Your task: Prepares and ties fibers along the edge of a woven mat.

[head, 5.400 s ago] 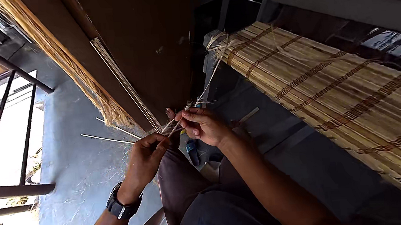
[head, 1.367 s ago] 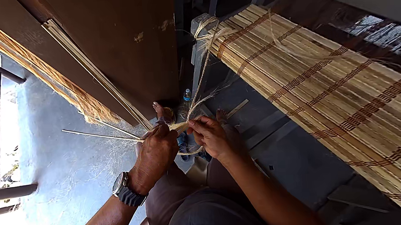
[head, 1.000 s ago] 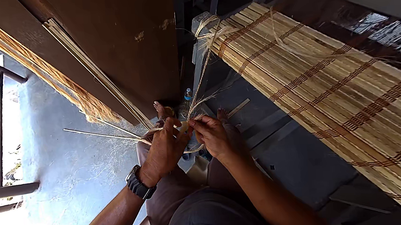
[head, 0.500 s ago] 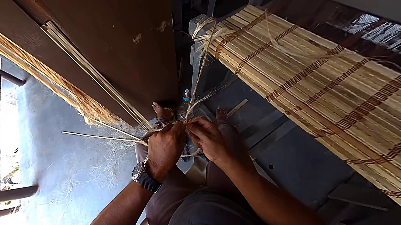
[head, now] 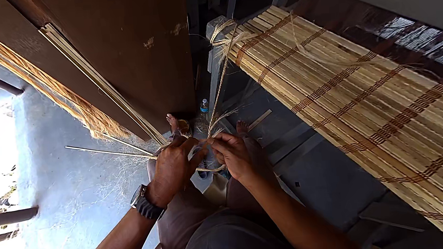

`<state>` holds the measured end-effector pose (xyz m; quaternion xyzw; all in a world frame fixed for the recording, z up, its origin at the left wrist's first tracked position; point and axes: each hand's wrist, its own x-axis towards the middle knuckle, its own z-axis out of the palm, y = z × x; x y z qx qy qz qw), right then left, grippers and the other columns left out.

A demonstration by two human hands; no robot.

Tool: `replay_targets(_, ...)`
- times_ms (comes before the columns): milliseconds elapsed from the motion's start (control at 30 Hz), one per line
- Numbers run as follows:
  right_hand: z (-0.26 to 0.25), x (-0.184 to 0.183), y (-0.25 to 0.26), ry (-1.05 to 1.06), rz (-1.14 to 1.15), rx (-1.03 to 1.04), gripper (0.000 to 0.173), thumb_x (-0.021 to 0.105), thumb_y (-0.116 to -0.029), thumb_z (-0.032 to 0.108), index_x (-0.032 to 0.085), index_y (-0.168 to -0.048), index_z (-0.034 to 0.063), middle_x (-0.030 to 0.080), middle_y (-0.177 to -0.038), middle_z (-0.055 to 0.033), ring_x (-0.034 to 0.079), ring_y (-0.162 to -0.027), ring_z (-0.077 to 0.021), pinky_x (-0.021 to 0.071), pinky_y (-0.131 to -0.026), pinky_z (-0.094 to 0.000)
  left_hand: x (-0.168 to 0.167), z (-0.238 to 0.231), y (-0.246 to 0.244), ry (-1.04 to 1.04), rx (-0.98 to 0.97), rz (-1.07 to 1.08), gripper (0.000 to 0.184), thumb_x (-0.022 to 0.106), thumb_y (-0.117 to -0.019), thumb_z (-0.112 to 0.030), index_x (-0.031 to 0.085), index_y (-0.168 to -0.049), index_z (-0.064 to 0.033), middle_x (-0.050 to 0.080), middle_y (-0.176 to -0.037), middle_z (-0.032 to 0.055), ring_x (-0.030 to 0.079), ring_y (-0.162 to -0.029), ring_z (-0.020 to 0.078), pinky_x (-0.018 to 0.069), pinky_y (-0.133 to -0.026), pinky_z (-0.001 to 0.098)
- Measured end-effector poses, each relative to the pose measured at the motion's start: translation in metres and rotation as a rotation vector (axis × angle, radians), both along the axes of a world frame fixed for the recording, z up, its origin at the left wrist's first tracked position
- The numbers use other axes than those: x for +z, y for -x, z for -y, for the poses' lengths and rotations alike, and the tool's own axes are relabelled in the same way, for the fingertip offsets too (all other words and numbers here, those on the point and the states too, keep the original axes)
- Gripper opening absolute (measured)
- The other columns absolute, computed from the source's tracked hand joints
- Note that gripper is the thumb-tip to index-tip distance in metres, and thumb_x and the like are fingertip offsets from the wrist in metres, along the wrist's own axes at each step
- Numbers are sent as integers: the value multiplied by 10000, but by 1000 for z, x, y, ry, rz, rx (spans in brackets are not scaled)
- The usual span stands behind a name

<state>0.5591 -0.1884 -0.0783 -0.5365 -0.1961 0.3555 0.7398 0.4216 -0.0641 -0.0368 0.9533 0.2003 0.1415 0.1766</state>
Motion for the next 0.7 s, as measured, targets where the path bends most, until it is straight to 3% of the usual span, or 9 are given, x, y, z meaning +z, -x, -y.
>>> replay_targets(100, 4, 0, -5, -18, 27, 36, 126, 651, -981, 54, 704, -880, -1, 605, -672, -24, 445, -492, -28, 357, -446, -170, 14, -22, 8, 55, -14, 107, 333, 576, -1029, -429, 750, -1099, -153, 713, -1089, 29, 670, -1065, 185, 560, -913, 425)
replay_targets(233, 3, 4, -8, -25, 12, 99, 123, 626, -994, 64, 686, -902, 8, 604, -691, -26, 415, -476, -25, 341, -436, -168, 21, -31, 2, 227, -146, -12, 422, 501, -1067, -422, 647, -1373, -173, 647, -1355, 34, 573, -1304, 166, 467, -1107, 429)
replay_targets(300, 2, 6, -8, -46, 8, 125, 127, 609, -1002, 55, 672, -903, 7, 614, -702, -31, 409, -467, -20, 342, -432, -164, 16, -34, -4, 319, -189, -61, 414, 541, -1059, -404, 634, -1382, -162, 696, -1254, 27, 651, -1179, 136, 520, -1046, 422)
replay_targets(367, 3, 10, -10, -56, 4, 151, 128, 590, -1011, 44, 660, -914, -2, 635, -729, -47, 422, -469, -24, 362, -440, -166, 13, -40, -8, 409, -222, -64, 325, 599, -1037, -366, 701, -1247, -140, 737, -1046, 14, 698, -942, 108, 572, -889, 388)
replay_targets(433, 6, 11, -12, -30, 20, 166, 120, 579, -1015, 37, 652, -929, -3, 665, -752, -55, 437, -464, -21, 375, -439, -165, 14, -45, -9, 445, -244, -61, 233, 630, -1022, -326, 759, -1073, -138, 721, -923, -17, 667, -814, 71, 566, -785, 326)
replay_targets(500, 8, 9, -13, 20, 67, 162, 105, 587, -1019, 49, 650, -950, 3, 683, -765, -50, 425, -463, -12, 346, -434, -164, 16, -47, -7, 405, -251, -61, 205, 632, -1019, -303, 764, -968, -154, 673, -833, -46, 619, -748, 55, 519, -715, 307)
replay_targets(700, 4, 2, -3, 28, 197, 43, 80, 618, -1004, 45, 676, -1001, -11, 739, -825, -68, 528, -524, -25, 396, -473, -175, 29, -22, 2, 232, -158, -131, 272, 569, -1047, -311, 723, -894, -147, 645, -743, -19, 612, -681, 122, 517, -652, 382)
